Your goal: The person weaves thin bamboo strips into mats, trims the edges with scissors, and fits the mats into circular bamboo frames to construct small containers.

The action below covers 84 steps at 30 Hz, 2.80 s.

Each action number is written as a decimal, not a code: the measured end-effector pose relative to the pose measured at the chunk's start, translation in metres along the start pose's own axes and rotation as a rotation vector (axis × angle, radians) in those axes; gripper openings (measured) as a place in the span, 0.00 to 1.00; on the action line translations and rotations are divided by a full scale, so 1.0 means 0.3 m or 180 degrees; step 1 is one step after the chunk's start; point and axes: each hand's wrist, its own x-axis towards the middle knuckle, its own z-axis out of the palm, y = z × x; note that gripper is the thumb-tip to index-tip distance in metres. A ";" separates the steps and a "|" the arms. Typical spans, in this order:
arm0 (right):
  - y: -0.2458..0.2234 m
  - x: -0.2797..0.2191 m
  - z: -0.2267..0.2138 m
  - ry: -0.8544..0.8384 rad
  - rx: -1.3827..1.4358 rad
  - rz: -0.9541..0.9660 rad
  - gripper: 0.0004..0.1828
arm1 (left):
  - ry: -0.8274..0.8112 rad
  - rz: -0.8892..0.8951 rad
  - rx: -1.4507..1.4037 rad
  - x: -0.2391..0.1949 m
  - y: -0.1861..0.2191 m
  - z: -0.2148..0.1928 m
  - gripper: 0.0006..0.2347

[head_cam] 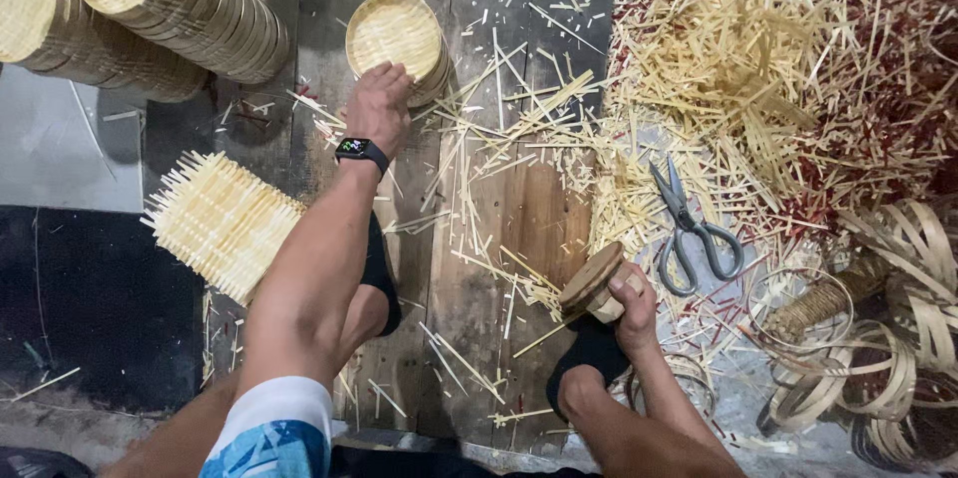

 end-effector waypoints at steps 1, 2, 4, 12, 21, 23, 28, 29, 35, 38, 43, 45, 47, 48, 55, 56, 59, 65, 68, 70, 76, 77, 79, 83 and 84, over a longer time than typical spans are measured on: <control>-0.001 0.001 -0.001 -0.0003 -0.0042 0.0019 0.26 | -0.0002 0.0002 0.0060 -0.003 -0.003 0.003 0.13; -0.002 0.000 0.000 -0.0006 -0.0049 0.0036 0.25 | -0.0008 0.0003 0.0120 -0.006 -0.005 0.004 0.13; -0.013 0.001 0.005 -0.0012 -0.0063 0.0060 0.25 | -0.0024 -0.0020 0.0163 -0.008 -0.009 0.002 0.13; -0.195 0.013 0.157 -0.0071 -0.2270 -0.0407 0.40 | -0.0247 -0.0079 0.0170 -0.017 -0.025 0.012 0.18; -0.398 0.106 0.441 -0.1239 -0.4996 -0.1027 0.44 | 0.1032 -0.1219 -0.0651 -0.061 -0.035 -0.092 0.15; -0.445 0.109 0.471 -0.1611 -0.5134 -0.0893 0.46 | 0.1039 -0.1582 -0.0864 -0.070 -0.079 -0.135 0.14; -0.707 0.171 0.490 -0.2288 -0.5103 -0.1403 0.34 | 0.0808 -0.1885 -0.1154 -0.037 -0.163 -0.164 0.17; -0.779 0.189 0.487 -0.2262 -0.5184 -0.1335 0.29 | 0.0730 -0.1922 -0.1070 -0.026 -0.171 -0.153 0.17; -0.938 0.433 0.733 -0.1925 -0.5132 -0.1049 0.25 | 0.0879 -0.1993 -0.1260 0.046 -0.192 -0.052 0.22; -0.861 0.625 0.917 -0.1361 -0.3917 -0.1471 0.23 | 0.1074 -0.1804 -0.0932 0.053 -0.190 -0.017 0.20; -0.644 0.857 1.103 -0.0441 -0.3037 -0.1399 0.23 | 0.1081 -0.1919 -0.0883 0.058 -0.182 0.016 0.14; -0.583 0.891 1.114 -0.0439 -0.2851 -0.1550 0.18 | 0.1097 -0.1913 -0.0780 0.062 -0.174 0.017 0.13; -0.550 0.911 1.110 -0.0390 -0.2746 -0.1691 0.15 | 0.1119 -0.1830 -0.0742 0.068 -0.168 0.014 0.12; -0.537 0.912 1.106 -0.0348 -0.2728 -0.1753 0.14 | 0.1134 -0.1790 -0.0722 0.072 -0.168 0.013 0.11; -0.508 0.910 1.115 -0.0071 -0.2888 -0.1894 0.13 | 0.1128 -0.1885 -0.0976 0.071 -0.201 0.053 0.13; -0.504 0.911 1.114 -0.0091 -0.2855 -0.1935 0.13 | 0.1145 -0.2009 -0.1126 0.070 -0.211 0.065 0.14; -0.484 0.925 1.107 -0.0192 -0.2668 -0.1853 0.14 | 0.0989 -0.2621 -0.1639 0.064 -0.247 0.105 0.22; -0.403 0.979 1.095 -0.0404 -0.2624 -0.0854 0.23 | 0.0462 -0.3300 -0.3049 0.043 -0.261 0.149 0.34; -0.378 0.987 1.101 -0.0267 -0.2461 -0.0881 0.25 | 0.0260 -0.3587 -0.2606 0.052 -0.240 0.132 0.36; -0.377 0.983 1.105 -0.0237 -0.2383 -0.0921 0.25 | 0.0183 -0.3631 -0.2324 0.062 -0.231 0.112 0.37; -0.395 0.923 1.112 -0.0154 -0.2272 -0.1419 0.23 | -0.0004 -0.3547 -0.1996 0.077 -0.236 0.115 0.39; -0.401 0.911 1.118 -0.0146 -0.2356 -0.1402 0.23 | -0.0005 -0.3522 -0.1999 0.078 -0.243 0.119 0.39; -0.413 0.890 1.126 -0.0120 -0.2522 -0.1363 0.22 | -0.0035 -0.3527 -0.1972 0.080 -0.255 0.129 0.39; -0.431 0.867 1.134 -0.0099 -0.2593 -0.0889 0.23 | -0.0200 -0.3598 -0.1786 0.092 -0.275 0.137 0.40; -0.431 0.864 1.135 -0.0106 -0.2545 -0.0891 0.23 | -0.0261 -0.3606 -0.1716 0.093 -0.274 0.137 0.41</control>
